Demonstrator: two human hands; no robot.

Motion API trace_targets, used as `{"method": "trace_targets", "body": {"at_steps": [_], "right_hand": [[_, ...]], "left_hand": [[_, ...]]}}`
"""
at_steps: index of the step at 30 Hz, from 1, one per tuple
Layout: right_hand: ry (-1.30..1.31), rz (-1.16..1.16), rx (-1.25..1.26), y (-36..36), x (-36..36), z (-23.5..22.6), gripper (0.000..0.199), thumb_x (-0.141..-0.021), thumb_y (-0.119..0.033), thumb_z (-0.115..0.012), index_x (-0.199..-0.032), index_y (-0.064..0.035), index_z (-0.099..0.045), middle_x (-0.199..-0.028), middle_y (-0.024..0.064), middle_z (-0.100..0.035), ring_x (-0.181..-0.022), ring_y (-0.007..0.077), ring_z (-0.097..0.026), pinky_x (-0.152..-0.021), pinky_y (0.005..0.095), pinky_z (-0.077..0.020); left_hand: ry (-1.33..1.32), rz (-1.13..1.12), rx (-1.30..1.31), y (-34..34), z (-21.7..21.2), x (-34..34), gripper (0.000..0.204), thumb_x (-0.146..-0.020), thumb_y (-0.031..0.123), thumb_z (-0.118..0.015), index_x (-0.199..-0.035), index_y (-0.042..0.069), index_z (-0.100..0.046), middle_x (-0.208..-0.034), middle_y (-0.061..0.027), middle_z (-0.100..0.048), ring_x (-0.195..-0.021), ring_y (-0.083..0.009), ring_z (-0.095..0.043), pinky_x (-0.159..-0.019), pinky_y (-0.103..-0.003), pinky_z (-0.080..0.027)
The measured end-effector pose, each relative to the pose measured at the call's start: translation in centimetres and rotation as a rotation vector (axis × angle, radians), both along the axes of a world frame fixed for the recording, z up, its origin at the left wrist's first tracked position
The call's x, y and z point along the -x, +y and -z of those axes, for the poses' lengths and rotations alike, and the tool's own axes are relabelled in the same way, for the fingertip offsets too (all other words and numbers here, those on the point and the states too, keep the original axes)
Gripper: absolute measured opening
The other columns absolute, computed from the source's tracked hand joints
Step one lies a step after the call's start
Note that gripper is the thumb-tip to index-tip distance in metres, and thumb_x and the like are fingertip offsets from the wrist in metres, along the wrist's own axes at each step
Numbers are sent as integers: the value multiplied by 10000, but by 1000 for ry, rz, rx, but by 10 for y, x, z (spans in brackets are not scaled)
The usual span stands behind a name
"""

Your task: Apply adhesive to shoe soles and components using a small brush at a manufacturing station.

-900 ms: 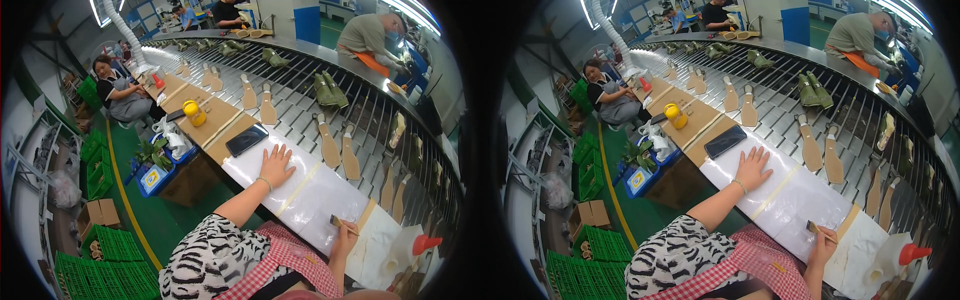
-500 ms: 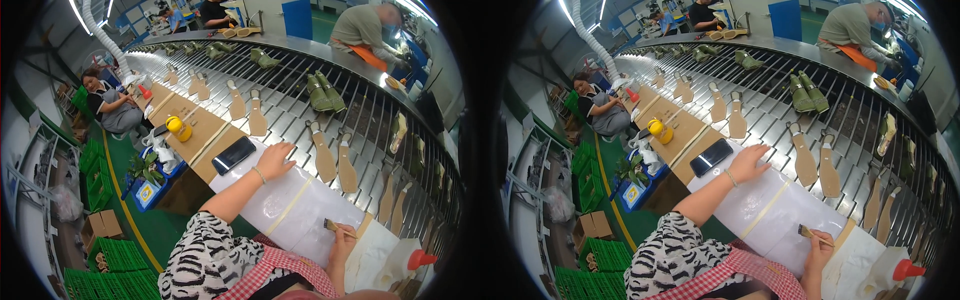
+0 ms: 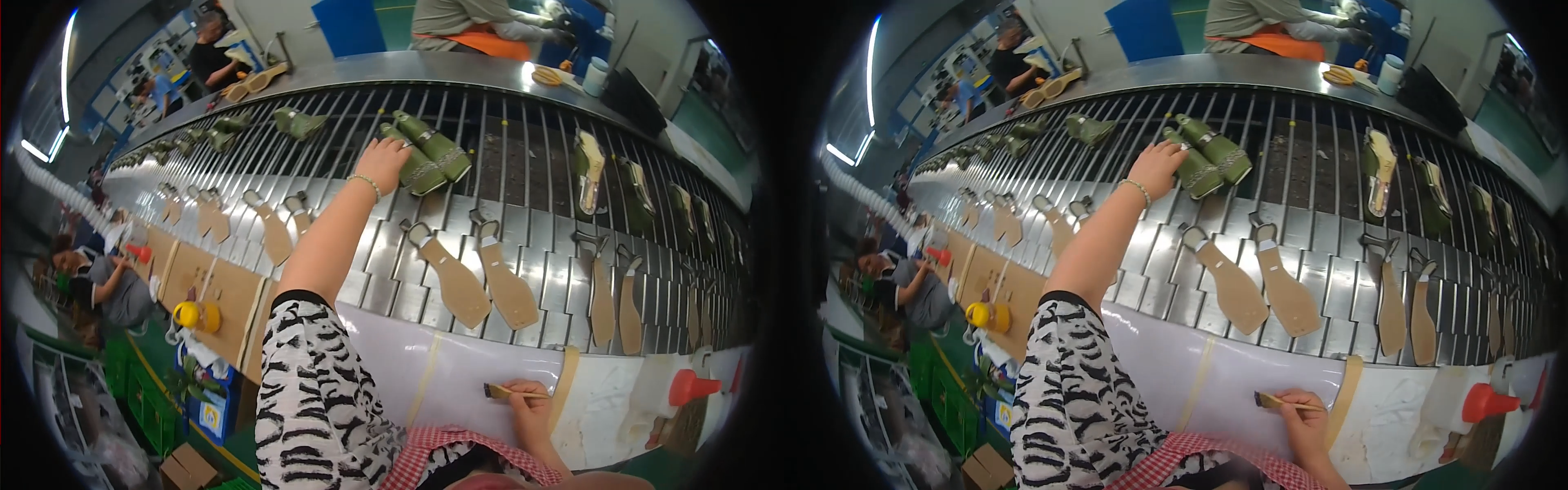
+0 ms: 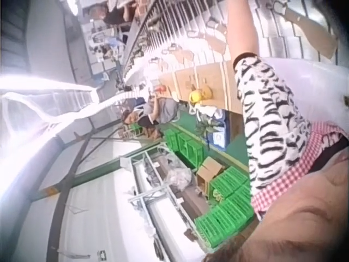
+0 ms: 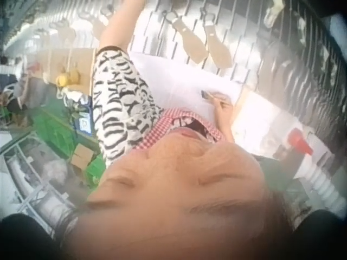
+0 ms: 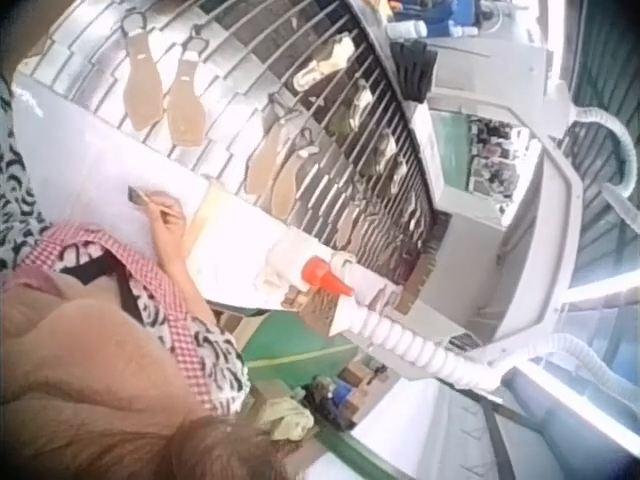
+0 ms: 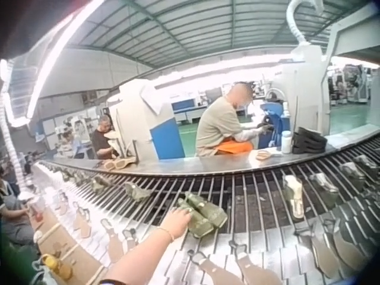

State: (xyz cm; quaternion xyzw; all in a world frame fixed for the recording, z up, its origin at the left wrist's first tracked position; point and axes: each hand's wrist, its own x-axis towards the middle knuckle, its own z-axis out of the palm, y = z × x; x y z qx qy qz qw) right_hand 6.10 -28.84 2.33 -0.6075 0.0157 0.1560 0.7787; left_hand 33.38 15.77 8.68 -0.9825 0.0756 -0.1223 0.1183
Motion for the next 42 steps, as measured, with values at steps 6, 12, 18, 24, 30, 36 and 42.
{"method": "trace_targets", "body": {"at_steps": [6, 12, 18, 24, 30, 36, 42], "right_hand": [[61, -5, -98, 2, -4, 9, 104, -861, 7, -615, -958, -5, -579, -1036, 153, -622, -961, 195, -588, -888, 314, -457], [32, -59, -103, -1, -5, 11, 86, -866, 8, -609, -950, -8, -594, -1047, 164, -622, -977, 198, -584, -895, 320, -451], [81, -74, -54, -1, -2, 3, 103, -867, -14, -609, -958, -6, -562, -1011, 158, -627, -971, 201, -588, -889, 343, -463], [-31, -83, 100, 2, 4, 20, 139, -879, -87, -645, -982, -6, -597, -958, 88, -659, -881, 122, -606, -800, 250, -483], [-7, 42, -150, -4, 16, -18, 130, -882, -104, -642, -971, -22, -595, -856, 22, -632, -811, 84, -590, -745, 223, -473], [-203, 183, 61, -117, 61, -93, 98, -853, -17, -644, -946, -13, -615, -930, 43, -653, -863, 93, -597, -775, 225, -472], [-429, 514, 773, -241, 90, -126, 81, -835, -67, -664, -888, -13, -636, -835, 38, -662, -754, 108, -612, -697, 243, -469]], "left_hand": [[67, 148, -348, 4, 31, -70, 429, -741, 58, -630, -1156, 136, -551, -1187, -77, -536, -1219, -258, -461, -1054, -424, -326], [146, 221, -435, 24, 19, -84, 364, -706, 132, -685, -1049, 179, -575, -1044, -8, -588, -1010, -231, -545, -831, -376, -421], [50, -54, 155, 12, 19, -3, 535, -592, 180, -785, -1064, 138, -538, -1041, -56, -579, -989, -285, -582, -805, -405, -488], [-218, 23, 1442, -28, -17, 125, 617, -655, 113, -830, -1184, 4, -531, -1142, -94, -607, -1033, -203, -594, -885, -314, -485], [71, 286, 2649, -70, -7, 235, 579, -797, 236, -748, -1293, 83, -491, -1281, -46, -551, -1183, -234, -515, -1033, -412, -407], [341, 206, 2684, -126, -2, 289, 630, -810, 364, -719, -1325, 97, -477, -1312, -44, -535, -1196, -238, -505, -1051, -432, -389], [333, 114, 2450, -202, 8, 315, 565, -816, 124, -717, -1305, 75, -437, -1254, -58, -542, -1162, -224, -525, -1022, -381, -408]]}}
